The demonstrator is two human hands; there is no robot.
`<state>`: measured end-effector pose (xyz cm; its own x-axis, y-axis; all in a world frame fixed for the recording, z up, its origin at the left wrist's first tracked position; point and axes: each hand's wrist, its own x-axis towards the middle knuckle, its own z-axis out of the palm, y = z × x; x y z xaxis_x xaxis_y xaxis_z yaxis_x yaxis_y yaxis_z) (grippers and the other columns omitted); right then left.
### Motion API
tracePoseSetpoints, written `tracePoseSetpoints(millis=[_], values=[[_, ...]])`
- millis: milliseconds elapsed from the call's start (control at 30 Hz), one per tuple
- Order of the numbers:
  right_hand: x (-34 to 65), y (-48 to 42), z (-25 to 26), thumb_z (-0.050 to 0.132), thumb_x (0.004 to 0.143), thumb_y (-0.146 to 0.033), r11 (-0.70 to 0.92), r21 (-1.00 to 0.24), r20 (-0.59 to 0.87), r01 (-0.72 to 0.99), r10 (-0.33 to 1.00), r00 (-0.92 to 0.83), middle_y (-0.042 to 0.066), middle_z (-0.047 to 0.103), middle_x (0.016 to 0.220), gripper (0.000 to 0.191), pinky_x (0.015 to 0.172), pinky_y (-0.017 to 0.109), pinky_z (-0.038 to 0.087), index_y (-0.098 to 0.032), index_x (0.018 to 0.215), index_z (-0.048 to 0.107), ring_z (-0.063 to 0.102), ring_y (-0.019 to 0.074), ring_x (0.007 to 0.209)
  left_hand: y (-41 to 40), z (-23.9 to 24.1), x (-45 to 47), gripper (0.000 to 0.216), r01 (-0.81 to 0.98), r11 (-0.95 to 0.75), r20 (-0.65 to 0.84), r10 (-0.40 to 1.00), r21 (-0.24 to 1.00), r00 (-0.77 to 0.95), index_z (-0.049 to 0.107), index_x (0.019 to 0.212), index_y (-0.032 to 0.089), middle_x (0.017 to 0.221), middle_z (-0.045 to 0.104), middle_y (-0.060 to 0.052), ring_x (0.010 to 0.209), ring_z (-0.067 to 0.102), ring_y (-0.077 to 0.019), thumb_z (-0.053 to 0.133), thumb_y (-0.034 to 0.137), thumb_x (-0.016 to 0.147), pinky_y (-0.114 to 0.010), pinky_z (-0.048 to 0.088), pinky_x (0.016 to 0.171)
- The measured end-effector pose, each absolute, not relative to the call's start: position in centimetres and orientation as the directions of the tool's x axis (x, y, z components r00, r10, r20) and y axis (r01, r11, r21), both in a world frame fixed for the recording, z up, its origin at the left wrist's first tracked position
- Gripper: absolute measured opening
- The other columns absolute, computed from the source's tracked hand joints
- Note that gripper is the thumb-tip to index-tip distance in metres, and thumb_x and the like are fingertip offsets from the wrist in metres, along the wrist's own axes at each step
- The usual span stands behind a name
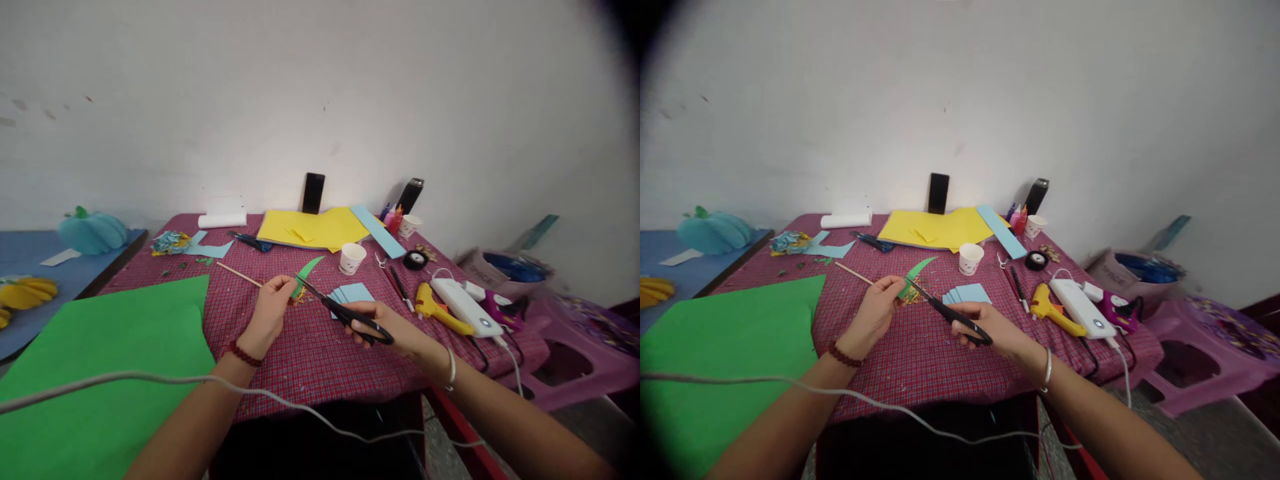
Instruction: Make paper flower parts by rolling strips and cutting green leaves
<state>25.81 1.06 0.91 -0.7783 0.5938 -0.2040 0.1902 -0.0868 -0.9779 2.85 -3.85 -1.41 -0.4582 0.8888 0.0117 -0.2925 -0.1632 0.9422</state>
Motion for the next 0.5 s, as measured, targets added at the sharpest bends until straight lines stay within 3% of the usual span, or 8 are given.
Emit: tracePoseSetpoints(millis=[267,500], values=[[25.60,0.95,0.81,0.074,0.073,-0.045,-0.098,-0.974,-0.221,0.203,0.594,-0.774,0.002,0.061,0.073,0.046,0.043,0.017,0.038,-0.013,0.104,0.066,0.051,0.0063,0.051,-3.93,-1.21,2.82,0.017,-0.285,-0.118,-0.021,0.897,0.951,-0.441,0.059,0.059,0.015,0.053,0.053,0.003,0.046,0.046,-0.0080,0.070,0.027,0.065,-0.021,0.035,0.046],[25.93,1.19,0.49,0.072,0.076,-0.044,-0.046,-0.975,-0.199,0.215,0.598,-0.776,0.001,0.059,0.073,0.051,0.043,0.017,0.036,-0.013,0.115,0.064,0.048,0.0052,0.050,-3.69,-1.53,2.67,0.015,-0.266,-0.098,-0.027,0.902,0.959,-0.430,0.059,0.059,0.015,0.052,0.052,0.004,0.046,0.045,-0.0079,0.069,0.026,0.064,-0.021,0.034,0.046]])
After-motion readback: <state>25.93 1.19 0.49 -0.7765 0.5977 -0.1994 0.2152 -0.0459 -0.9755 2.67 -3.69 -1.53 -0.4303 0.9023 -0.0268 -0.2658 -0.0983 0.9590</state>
